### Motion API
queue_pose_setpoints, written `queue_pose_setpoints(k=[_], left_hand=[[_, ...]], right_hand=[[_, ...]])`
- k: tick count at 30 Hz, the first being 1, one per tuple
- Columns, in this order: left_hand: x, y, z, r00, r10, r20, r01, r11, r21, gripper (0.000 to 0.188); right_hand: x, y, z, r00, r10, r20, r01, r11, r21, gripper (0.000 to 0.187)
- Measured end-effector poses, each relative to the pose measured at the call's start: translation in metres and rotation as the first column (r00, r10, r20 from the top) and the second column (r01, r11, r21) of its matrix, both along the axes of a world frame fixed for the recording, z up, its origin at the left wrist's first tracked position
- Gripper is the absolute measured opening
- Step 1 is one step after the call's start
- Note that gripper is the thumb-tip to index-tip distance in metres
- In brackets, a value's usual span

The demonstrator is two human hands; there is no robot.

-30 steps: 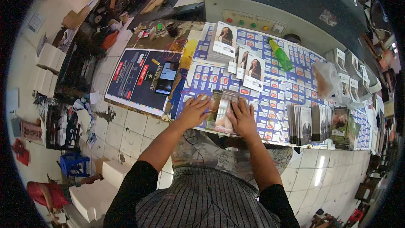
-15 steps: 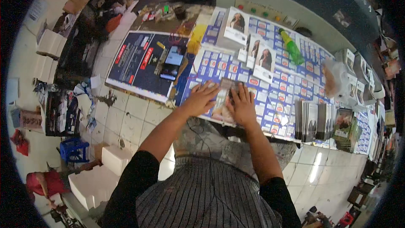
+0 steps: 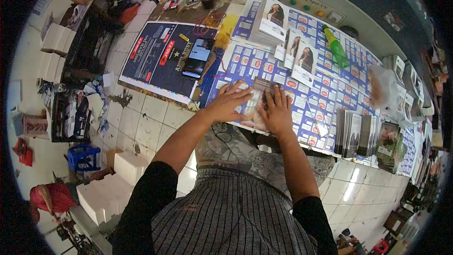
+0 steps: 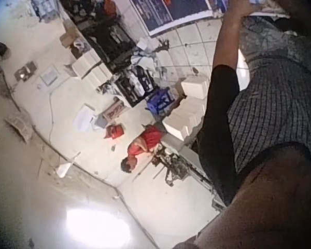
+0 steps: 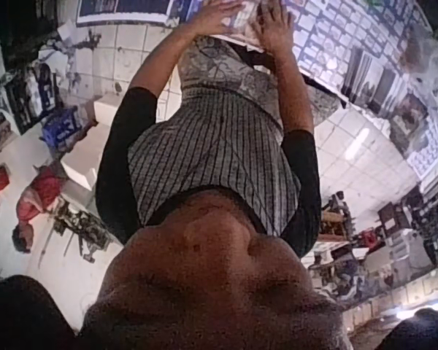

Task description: The person organizes brochures on a table by flipping through the pages and stacking them into separate piles.

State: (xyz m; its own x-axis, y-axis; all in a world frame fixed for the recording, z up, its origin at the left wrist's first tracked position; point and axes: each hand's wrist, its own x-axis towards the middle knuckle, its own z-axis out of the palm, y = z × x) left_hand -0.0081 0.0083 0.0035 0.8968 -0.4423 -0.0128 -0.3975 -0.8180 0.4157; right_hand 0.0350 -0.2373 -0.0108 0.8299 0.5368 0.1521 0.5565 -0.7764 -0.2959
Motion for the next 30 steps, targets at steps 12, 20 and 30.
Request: queue_pose_setpoints(k=[12,20,30], left_hand=[[0.000,-0.001,0.007,0.999,-0.027,-0.038,0.029,0.999,0.040,0.086],[0.001,0.002,0.001,0.997,-0.047,-0.057,0.050,0.997,0.051,0.084],[0.004,0.001,-0.004,0.998,-0.059,-0.024,0.061,0.995,0.078,0.090]], right_hand=[[-0.001,0.001,0.005,1.000,-0.006,-0.015,0.005,1.000,-0.010,0.061],[-0.003,0.000,0.004,0.999,-0.024,-0.029,0.024,1.000,0.006,0.058],[0.000,-0.001,-0.001,1.000,-0.018,0.022,0.017,0.999,0.042,0.059]])
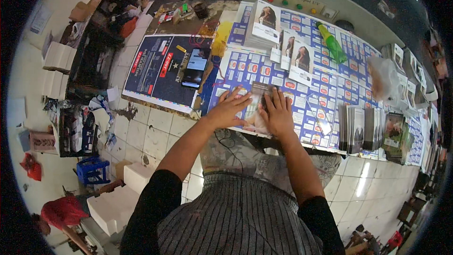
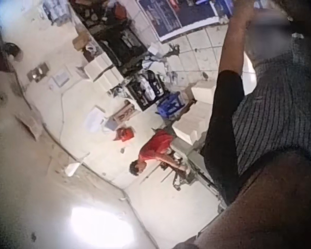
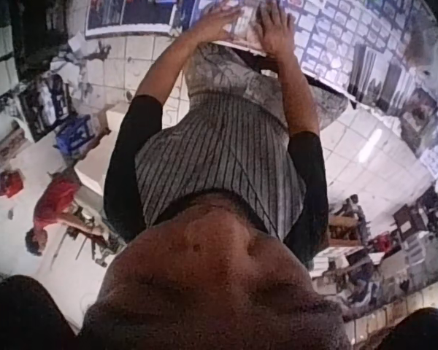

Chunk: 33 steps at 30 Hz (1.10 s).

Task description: The person organizes brochures on a table by flipping through the pages and stacking them into separate piles.

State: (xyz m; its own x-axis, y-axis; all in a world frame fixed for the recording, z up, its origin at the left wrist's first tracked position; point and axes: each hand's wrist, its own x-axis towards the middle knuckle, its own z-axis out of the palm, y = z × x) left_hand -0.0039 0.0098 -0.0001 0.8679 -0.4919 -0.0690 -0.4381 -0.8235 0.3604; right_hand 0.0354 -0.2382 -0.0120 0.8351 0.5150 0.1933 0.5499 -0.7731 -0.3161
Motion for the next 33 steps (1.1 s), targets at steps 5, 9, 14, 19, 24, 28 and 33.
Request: queue_pose_setpoints(k=[5,9,14,19,24,28,33], left_hand=[[0.000,-0.003,0.001,1.000,0.010,0.006,-0.011,0.997,0.073,0.090],[0.003,-0.008,0.000,1.000,-0.011,0.029,0.009,0.999,0.040,0.090],[0.009,-0.026,0.037,0.973,0.101,-0.207,-0.065,0.982,0.175,0.087],[0.016,-0.039,0.043,0.965,0.100,-0.242,-0.028,0.958,0.286,0.090],[0.014,-0.040,0.043,0.961,0.116,-0.253,-0.033,0.950,0.312,0.090],[0.016,-0.043,0.045,0.959,0.108,-0.260,-0.019,0.945,0.326,0.091],[0.018,-0.046,0.042,0.960,0.110,-0.257,-0.013,0.936,0.353,0.092]], right_hand=[[0.002,-0.029,0.012,0.991,-0.108,-0.083,0.128,0.942,0.310,0.064],[-0.006,-0.136,-0.015,0.812,-0.563,0.155,0.564,0.825,0.040,0.058],[-0.006,-0.147,0.017,0.812,-0.567,-0.136,0.573,0.819,0.009,0.060],[-0.036,-0.086,0.032,0.939,-0.245,-0.243,0.276,0.956,0.102,0.054],[-0.038,-0.061,0.023,0.986,-0.128,-0.111,0.123,0.991,-0.045,0.048],[0.024,-0.061,0.027,0.964,-0.254,0.075,0.258,0.965,-0.049,0.044],[0.049,-0.056,0.027,0.960,-0.263,0.095,0.271,0.959,-0.084,0.043]])
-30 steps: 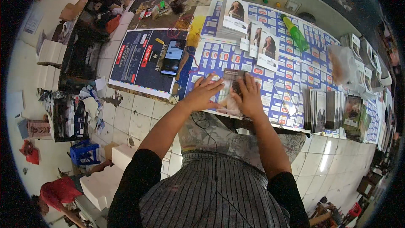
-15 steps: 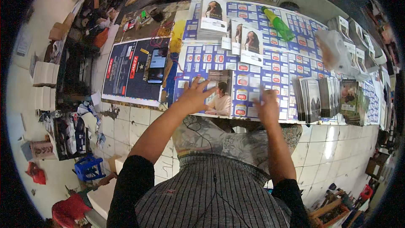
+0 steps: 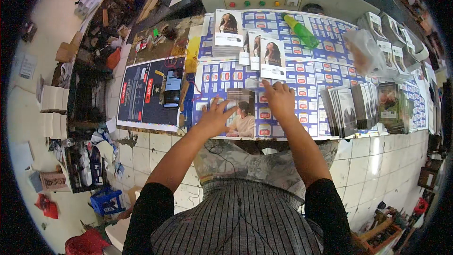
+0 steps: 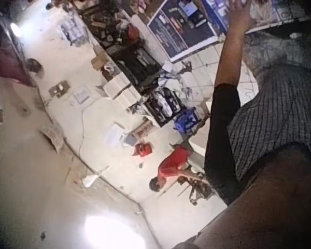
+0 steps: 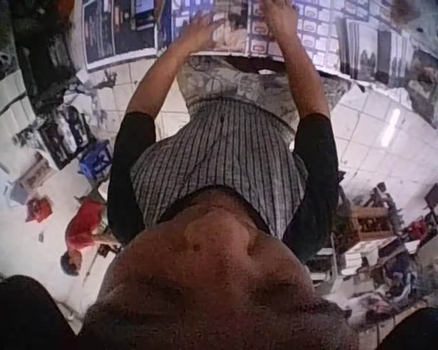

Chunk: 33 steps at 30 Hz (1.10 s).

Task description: The person organizes brochures on a table by flipping through the pages and stacking them into separate piles.

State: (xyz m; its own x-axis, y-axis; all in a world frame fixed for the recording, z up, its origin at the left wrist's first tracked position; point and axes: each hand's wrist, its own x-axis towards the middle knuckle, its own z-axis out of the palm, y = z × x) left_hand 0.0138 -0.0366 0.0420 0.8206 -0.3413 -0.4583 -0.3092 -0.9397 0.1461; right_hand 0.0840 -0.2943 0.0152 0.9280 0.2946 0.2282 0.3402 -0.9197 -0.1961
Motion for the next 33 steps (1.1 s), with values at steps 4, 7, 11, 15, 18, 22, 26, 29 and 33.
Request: queue_pose_setpoints(k=[4,7,11,15,18,22,26,29,33], left_hand=[[0.000,0.001,0.002,1.000,0.022,0.002,-0.022,1.000,-0.003,0.091],[0.003,0.001,0.004,0.999,0.030,-0.021,-0.030,0.999,-0.019,0.092],[0.007,-0.008,0.005,0.997,0.056,-0.056,-0.058,0.998,-0.029,0.091],[0.003,-0.008,0.003,0.999,0.044,0.000,-0.044,0.999,0.021,0.094],[0.003,-0.011,0.003,1.000,0.022,0.020,-0.023,0.999,0.046,0.098],[0.003,-0.011,0.009,0.999,0.046,-0.016,-0.046,0.998,0.041,0.097],[0.000,-0.003,0.008,1.000,0.018,0.011,-0.019,0.999,0.035,0.097],[-0.004,0.017,-0.011,0.997,-0.046,0.068,0.049,0.998,-0.033,0.094],[-0.021,0.038,-0.037,0.981,-0.008,0.194,0.047,0.980,-0.195,0.084]], right_hand=[[0.009,0.005,0.001,1.000,0.005,-0.007,-0.005,0.999,0.045,0.049],[0.011,0.012,-0.004,0.999,-0.043,-0.012,0.043,0.998,0.047,0.047],[0.013,0.005,-0.005,0.999,-0.020,-0.041,0.023,0.998,0.060,0.049],[0.005,-0.008,0.009,0.971,0.200,-0.135,-0.195,0.980,0.050,0.049],[-0.023,-0.023,0.013,0.902,0.339,-0.268,-0.359,0.933,-0.027,0.049],[-0.059,-0.044,0.015,0.755,0.601,-0.262,-0.619,0.785,0.021,0.047],[-0.037,-0.078,0.023,0.827,0.381,-0.413,-0.396,0.917,0.054,0.043],[-0.034,-0.085,0.006,0.983,0.130,-0.133,-0.130,0.991,0.002,0.044],[-0.064,-0.013,0.014,0.752,0.117,-0.649,0.413,0.684,0.601,0.070]])
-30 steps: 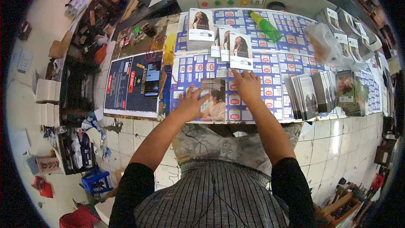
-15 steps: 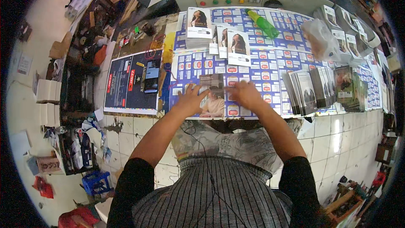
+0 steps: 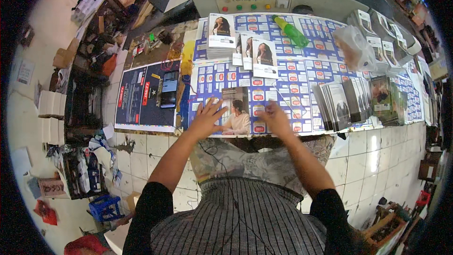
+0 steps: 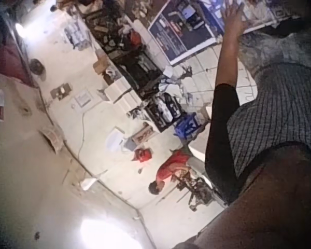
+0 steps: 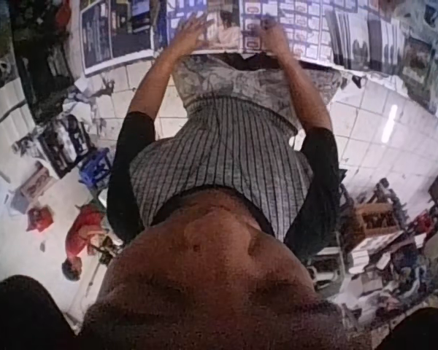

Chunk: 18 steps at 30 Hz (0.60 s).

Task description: The person organizes brochures on a table by flipping through the pages and stacking them into separate piles.

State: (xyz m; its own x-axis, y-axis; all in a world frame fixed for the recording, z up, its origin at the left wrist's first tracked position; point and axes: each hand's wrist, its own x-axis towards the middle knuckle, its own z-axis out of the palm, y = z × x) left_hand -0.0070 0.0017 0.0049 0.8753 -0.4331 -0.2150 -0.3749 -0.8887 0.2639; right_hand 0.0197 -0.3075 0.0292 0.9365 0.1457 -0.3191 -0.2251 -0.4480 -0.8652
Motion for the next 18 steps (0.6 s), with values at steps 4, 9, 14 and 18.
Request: queue_pose_setpoints(k=[4,9,14,18], left_hand=[[0.000,-0.002,-0.001,0.999,-0.025,0.031,0.025,0.999,-0.022,0.081],[-0.001,0.001,-0.009,0.997,-0.017,0.079,0.019,1.000,-0.025,0.084],[-0.002,0.002,-0.012,0.992,-0.036,0.124,0.043,0.998,-0.047,0.088],[-0.006,-0.001,-0.006,0.995,0.038,0.096,-0.029,0.995,-0.094,0.084]], right_hand=[[-0.013,0.055,-0.015,0.965,-0.176,-0.195,0.245,0.870,0.427,0.078],[-0.005,0.065,-0.045,0.983,-0.066,-0.169,0.100,0.974,0.204,0.074],[-0.011,0.066,-0.027,0.949,-0.065,-0.309,0.161,0.941,0.296,0.046],[0.008,0.052,-0.005,0.999,0.006,0.032,-0.005,0.999,-0.051,0.039]])
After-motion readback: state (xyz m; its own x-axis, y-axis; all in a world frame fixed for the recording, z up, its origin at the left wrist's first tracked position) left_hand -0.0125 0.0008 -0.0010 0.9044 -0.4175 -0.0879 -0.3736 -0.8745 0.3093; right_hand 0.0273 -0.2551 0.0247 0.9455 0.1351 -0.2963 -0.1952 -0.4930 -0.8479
